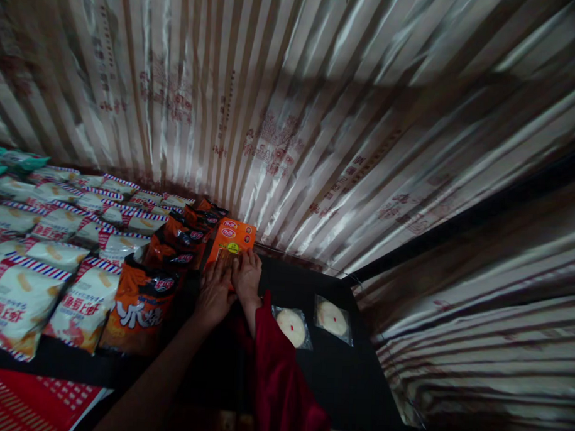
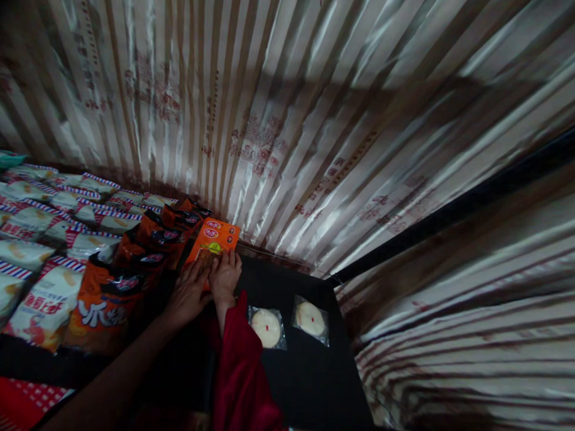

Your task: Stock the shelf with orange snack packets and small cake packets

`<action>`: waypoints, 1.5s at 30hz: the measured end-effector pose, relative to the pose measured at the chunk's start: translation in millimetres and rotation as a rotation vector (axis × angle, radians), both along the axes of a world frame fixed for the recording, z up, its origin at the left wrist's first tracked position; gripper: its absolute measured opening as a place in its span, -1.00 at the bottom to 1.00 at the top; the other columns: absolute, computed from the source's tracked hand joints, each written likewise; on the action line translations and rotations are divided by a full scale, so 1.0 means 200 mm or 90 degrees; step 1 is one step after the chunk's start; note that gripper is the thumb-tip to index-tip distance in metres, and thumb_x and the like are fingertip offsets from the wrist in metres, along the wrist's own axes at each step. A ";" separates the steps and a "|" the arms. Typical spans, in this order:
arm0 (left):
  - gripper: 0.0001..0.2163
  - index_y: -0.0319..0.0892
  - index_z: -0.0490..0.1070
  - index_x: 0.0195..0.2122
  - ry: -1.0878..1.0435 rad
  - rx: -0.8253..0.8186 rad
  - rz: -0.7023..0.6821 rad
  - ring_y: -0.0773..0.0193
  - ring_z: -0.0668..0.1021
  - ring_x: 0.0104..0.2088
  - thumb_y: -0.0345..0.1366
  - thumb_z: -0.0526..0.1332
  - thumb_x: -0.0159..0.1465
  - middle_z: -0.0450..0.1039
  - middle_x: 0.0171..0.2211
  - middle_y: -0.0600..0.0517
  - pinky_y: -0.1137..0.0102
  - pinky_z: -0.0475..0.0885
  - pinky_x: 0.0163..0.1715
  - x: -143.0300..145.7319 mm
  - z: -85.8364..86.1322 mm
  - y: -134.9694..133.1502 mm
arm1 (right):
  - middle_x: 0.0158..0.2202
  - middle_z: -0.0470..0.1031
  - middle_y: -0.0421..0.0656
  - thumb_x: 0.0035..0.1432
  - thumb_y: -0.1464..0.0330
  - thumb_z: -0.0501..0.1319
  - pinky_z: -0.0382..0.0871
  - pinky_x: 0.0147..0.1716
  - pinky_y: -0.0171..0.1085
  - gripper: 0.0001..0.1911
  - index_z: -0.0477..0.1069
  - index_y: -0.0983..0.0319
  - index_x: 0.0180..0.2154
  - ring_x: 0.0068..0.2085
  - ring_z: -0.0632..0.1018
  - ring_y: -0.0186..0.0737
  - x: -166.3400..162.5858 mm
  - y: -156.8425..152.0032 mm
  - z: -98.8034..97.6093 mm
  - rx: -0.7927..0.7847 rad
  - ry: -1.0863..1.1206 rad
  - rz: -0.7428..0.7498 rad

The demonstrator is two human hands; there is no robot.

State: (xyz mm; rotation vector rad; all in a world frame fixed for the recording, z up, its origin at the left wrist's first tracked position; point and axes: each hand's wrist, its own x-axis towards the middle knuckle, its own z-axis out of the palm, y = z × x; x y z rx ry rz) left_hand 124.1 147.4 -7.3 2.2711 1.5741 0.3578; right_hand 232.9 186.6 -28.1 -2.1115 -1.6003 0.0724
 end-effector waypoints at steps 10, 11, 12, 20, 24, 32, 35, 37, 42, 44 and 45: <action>-0.47 -0.24 0.15 0.21 0.002 0.014 -0.009 0.00 0.03 0.30 -0.34 0.14 0.19 0.01 0.29 -0.21 0.13 0.04 0.21 0.01 0.02 -0.01 | 0.18 0.26 0.10 0.20 0.38 0.03 0.14 0.12 -0.06 -0.58 0.37 0.39 0.05 0.20 0.21 -0.03 0.02 -0.02 -0.04 0.060 0.012 0.018; -0.49 -0.25 0.16 0.20 0.002 0.015 -0.013 0.00 0.04 0.30 -0.34 0.12 0.20 0.03 0.28 -0.22 0.12 0.05 0.21 0.01 0.02 -0.01 | 0.18 0.26 0.10 0.20 0.38 0.02 0.14 0.12 -0.06 -0.58 0.37 0.39 0.05 0.19 0.21 -0.03 0.02 -0.03 -0.03 0.063 0.013 0.018; -0.50 -0.25 0.17 0.20 0.002 0.018 -0.016 0.01 0.04 0.30 -0.35 0.10 0.21 0.05 0.28 -0.22 0.12 0.06 0.21 0.01 0.02 -0.01 | 0.17 0.27 0.09 0.19 0.39 0.02 0.15 0.11 -0.06 -0.58 0.36 0.38 0.05 0.19 0.21 -0.03 0.02 -0.03 -0.03 0.065 0.014 0.018; -0.52 -0.36 0.24 0.15 -0.032 0.053 -0.045 0.06 0.08 0.29 -0.45 0.02 0.17 0.14 0.23 -0.25 0.15 0.06 0.24 0.01 0.03 -0.05 | 0.10 0.34 0.07 0.18 0.45 0.01 0.20 0.09 -0.10 -0.64 0.45 0.31 -0.05 0.14 0.29 -0.06 0.00 -0.15 0.05 0.062 0.011 0.009; -0.53 -0.37 0.31 0.09 -0.076 0.071 -0.070 0.11 0.18 0.26 -0.53 0.00 0.13 0.24 0.18 -0.22 0.18 0.10 0.24 0.02 0.02 -0.09 | 0.06 0.39 0.03 0.19 0.48 0.00 0.25 0.07 -0.18 -0.63 0.46 0.29 -0.04 0.10 0.36 -0.12 -0.01 -0.23 0.10 0.062 0.037 0.012; -0.47 -0.27 0.31 0.09 -0.182 0.040 -0.107 0.22 0.37 0.14 -0.62 -0.02 0.06 0.37 0.10 -0.13 0.25 0.26 0.16 0.02 0.04 -0.29 | 0.06 0.42 0.07 0.12 0.55 0.00 0.32 0.03 -0.24 -0.60 0.48 0.32 -0.07 0.08 0.43 -0.14 -0.04 -0.48 0.16 0.043 0.059 -0.017; -0.49 -0.25 0.34 0.07 -0.185 0.012 -0.127 0.26 0.40 0.11 -0.63 -0.04 0.09 0.39 0.08 -0.12 0.31 0.27 0.15 0.01 0.07 -0.38 | 0.03 0.44 0.06 0.08 0.58 -0.03 0.33 0.02 -0.25 -0.55 0.48 0.33 -0.07 0.05 0.45 -0.15 -0.04 -0.57 0.16 0.045 0.078 -0.024; -0.51 -0.24 0.35 0.05 -0.182 0.000 -0.155 0.28 0.40 0.10 -0.62 -0.05 0.12 0.40 0.06 -0.11 0.33 0.26 0.15 0.00 0.08 -0.43 | 0.01 0.46 0.06 0.04 0.60 -0.04 0.34 0.01 -0.26 -0.53 0.49 0.34 -0.08 0.04 0.47 -0.16 -0.04 -0.64 0.16 0.049 0.096 -0.025; -0.52 -0.21 0.37 0.03 -0.194 0.001 -0.207 0.28 0.41 0.09 -0.59 -0.04 0.11 0.41 0.06 -0.08 0.31 0.27 0.15 -0.03 0.09 -0.56 | -0.07 0.51 0.08 -0.02 0.63 -0.06 0.34 0.02 -0.22 -0.52 0.51 0.38 -0.14 0.00 0.50 -0.14 -0.06 -0.82 0.17 0.080 0.154 -0.035; -0.52 -0.20 0.39 0.01 -0.210 0.008 -0.211 0.27 0.43 0.07 -0.58 -0.04 0.10 0.44 0.03 -0.08 0.32 0.30 0.13 -0.05 0.08 -0.63 | -0.09 0.52 0.06 -0.02 0.62 -0.07 0.36 0.00 -0.23 -0.52 0.52 0.37 -0.17 -0.03 0.52 -0.16 -0.08 -0.90 0.19 0.100 0.186 -0.035; -0.53 -0.21 0.40 0.00 -0.216 0.011 -0.212 0.26 0.44 0.06 -0.57 -0.04 0.09 0.44 0.02 -0.09 0.32 0.31 0.13 -0.05 0.08 -0.66 | -0.11 0.53 0.05 -0.02 0.62 -0.08 0.37 -0.02 -0.24 -0.52 0.53 0.36 -0.19 -0.05 0.53 -0.17 -0.10 -0.94 0.19 0.111 0.203 -0.035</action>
